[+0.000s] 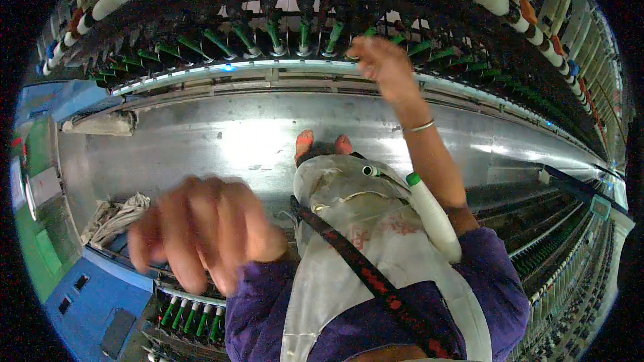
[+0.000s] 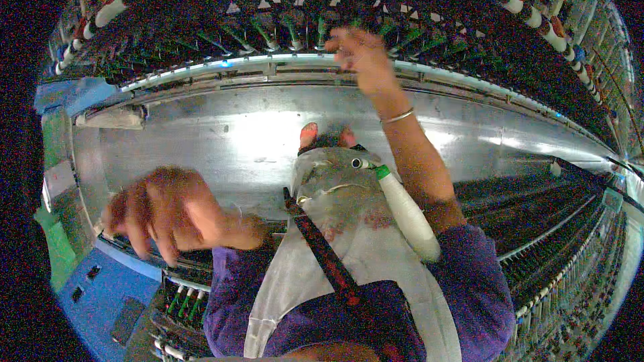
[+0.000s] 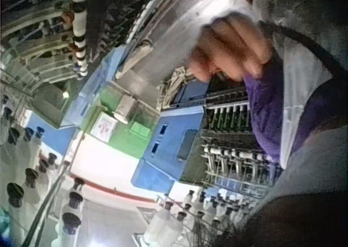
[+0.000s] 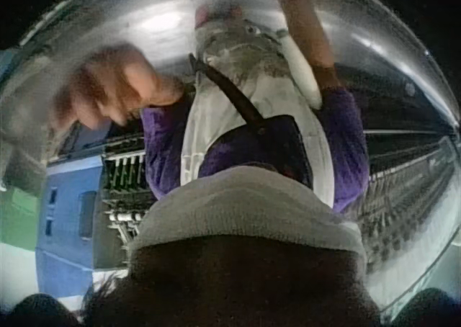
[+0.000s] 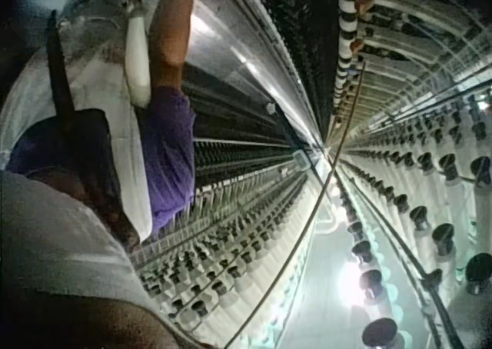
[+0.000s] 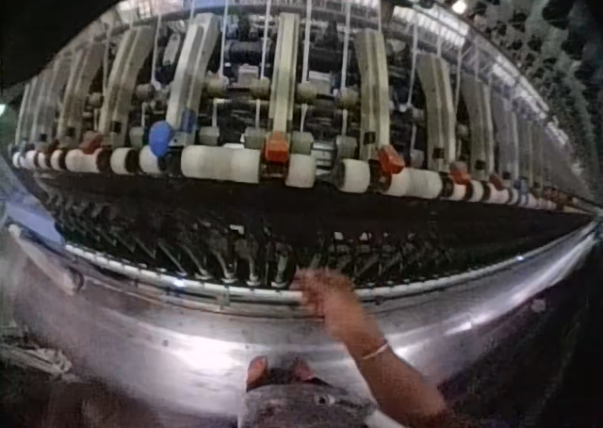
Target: The person repairs a textile machine by threading yarn through multiple spindles and adjusting components. They use a green tool to assist with threading and handle yarn spools and machine parts with both hands.
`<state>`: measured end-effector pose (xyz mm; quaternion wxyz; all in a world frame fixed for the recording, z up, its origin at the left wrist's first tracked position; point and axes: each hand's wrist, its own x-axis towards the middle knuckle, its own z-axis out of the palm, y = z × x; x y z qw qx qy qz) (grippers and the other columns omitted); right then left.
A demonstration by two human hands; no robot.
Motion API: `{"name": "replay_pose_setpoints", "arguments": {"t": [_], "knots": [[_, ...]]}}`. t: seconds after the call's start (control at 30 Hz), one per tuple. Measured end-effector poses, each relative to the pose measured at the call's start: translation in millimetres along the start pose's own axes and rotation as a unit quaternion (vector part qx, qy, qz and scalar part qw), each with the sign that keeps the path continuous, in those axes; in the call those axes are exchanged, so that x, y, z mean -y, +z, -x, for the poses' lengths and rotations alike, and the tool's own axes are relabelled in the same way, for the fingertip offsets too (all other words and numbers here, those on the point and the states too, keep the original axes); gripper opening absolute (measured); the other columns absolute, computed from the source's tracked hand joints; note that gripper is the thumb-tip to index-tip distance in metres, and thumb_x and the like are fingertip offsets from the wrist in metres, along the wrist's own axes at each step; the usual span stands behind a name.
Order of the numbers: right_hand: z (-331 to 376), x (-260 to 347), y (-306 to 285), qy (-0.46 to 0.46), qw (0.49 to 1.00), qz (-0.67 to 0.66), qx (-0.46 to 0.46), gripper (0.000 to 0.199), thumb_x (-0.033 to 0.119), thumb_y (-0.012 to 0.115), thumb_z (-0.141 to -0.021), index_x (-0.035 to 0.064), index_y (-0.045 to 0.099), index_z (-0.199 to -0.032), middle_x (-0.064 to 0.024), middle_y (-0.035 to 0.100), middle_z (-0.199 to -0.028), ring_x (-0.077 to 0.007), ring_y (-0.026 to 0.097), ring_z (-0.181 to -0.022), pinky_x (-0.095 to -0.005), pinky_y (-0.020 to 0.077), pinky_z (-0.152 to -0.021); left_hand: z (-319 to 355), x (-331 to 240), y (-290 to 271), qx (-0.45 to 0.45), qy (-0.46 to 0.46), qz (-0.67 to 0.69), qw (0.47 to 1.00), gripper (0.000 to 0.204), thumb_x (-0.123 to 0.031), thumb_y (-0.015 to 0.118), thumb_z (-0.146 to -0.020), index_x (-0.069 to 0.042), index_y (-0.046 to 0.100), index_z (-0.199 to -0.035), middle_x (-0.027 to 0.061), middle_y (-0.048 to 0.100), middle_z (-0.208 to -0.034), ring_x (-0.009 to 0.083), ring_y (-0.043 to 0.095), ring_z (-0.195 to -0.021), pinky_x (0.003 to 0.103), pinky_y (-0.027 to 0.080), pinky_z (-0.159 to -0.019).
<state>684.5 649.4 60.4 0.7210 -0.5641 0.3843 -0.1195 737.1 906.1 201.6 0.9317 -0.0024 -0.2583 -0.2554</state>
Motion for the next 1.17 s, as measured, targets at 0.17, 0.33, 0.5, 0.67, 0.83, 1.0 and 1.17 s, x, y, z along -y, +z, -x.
{"name": "replay_pose_setpoints", "arguments": {"t": [0.17, 0.33, 0.5, 0.67, 0.83, 1.0, 1.17], "knots": [[-2.2, -24.4, 23.0, 0.157, 0.912, -0.341, 0.163, 0.040, 0.032, 0.054, -0.094, -0.0033, 0.052, -0.113, -0.0171, 0.062, -0.105, -0.0199, 0.062, -0.090, -0.0296, 0.0532, -0.075, 40.9, 21.4, -0.9, 0.027, -0.173, 0.263, 0.949, 0.014, -0.013, 0.059, -0.089, -0.001, 0.065, -0.084, 0.0186, 0.066, -0.080, 0.0256, 0.064, -0.058, 0.036, 0.059, -0.053], [25.4, 71.9, -16.2, -0.164, 0.957, -0.209, 0.115, 0.019, 0.014, 0.058, -0.090, 0.0013, 0.058, -0.104, 0.0039, 0.040, -0.062, -0.0047, 0.036, -0.055, -0.0184, 0.0287, -0.045, 48.4, 50.8, -1.8, -0.118, -0.171, -0.033, 0.978, 0.020, -0.012, 0.053, -0.093, 0.003, 0.064, -0.085, 0.0191, 0.064, -0.073, 0.0224, 0.061, -0.055, 0.039, 0.055, -0.059], [145.1, 161.4, -92.5, -0.549, 0.834, 0.010, 0.056, 0.015, 0.004, 0.056, -0.077, -0.0008, 0.053, -0.091, -0.0086, 0.053, -0.082, -0.0195, 0.052, -0.066, -0.0300, 0.0440, -0.062, -50.1, 144.5, -86.1, -0.057, 0.086, -0.575, 0.812, 0.022, -0.007, 0.053, -0.090, 0.002, 0.065, -0.106, 0.0122, 0.066, -0.109, 0.0208, 0.059, -0.105, 0.031, 0.041, -0.095], [180.9, 199.2, -141.5, -0.610, 0.783, -0.053, 0.113, 0.008, 0.008, 0.056, -0.080, 0.0098, 0.048, -0.077, 0.0007, 0.037, -0.059, -0.0138, 0.035, -0.053, -0.0265, 0.0294, -0.052, -23.9, 194.5, -121.7, 0.206, 0.053, -0.769, 0.603, 0.015, -0.012, 0.053, -0.089, -0.005, 0.065, -0.095, 0.0104, 0.066, -0.095, 0.0296, 0.061, -0.092, 0.038, 0.046, -0.087], [74.3, 107.0, -150.0, -0.294, 0.953, -0.068, 0.042, 0.022, 0.018, 0.064, -0.081, 0.0016, 0.063, -0.096, -0.0088, 0.061, -0.086, -0.0194, 0.054, -0.072, -0.0316, 0.0484, -0.068, 129.0, 92.6, -180.0, -0.155, -0.177, -0.649, 0.723, 0.021, -0.019, 0.049, -0.093, -0.005, 0.056, -0.080, 0.0049, 0.053, -0.073, 0.0178, 0.053, -0.067, 0.029, 0.042, -0.061], [-14.9, -51.3, -40.7, 0.028, 0.977, 0.174, 0.123, 0.049, 0.038, 0.061, -0.089, 0.0032, 0.057, -0.123, -0.0114, 0.062, -0.117, -0.0194, 0.062, -0.092, -0.0349, 0.0476, -0.087, 261.2, -67.0, -186.0, -0.318, -0.291, -0.541, 0.722, 0.034, -0.035, 0.050, -0.094, -0.011, 0.047, -0.070, -0.0058, 0.036, -0.060, 0.0075, 0.030, -0.048, 0.025, 0.023, -0.041], [-57.0, -77.8, 6.3, 0.063, 0.925, -0.290, 0.236, 0.044, 0.026, 0.060, -0.092, 0.0111, 0.048, -0.131, -0.0160, 0.060, -0.119, -0.0205, 0.063, -0.080, -0.0299, 0.0525, -0.068, 308.1, -113.7, -150.0, -0.386, -0.639, -0.406, 0.527, 0.040, -0.047, 0.051, -0.092, -0.011, 0.052, -0.074, -0.0031, 0.041, -0.061, 0.0094, 0.034, -0.050, 0.025, 0.026, -0.047]]}}
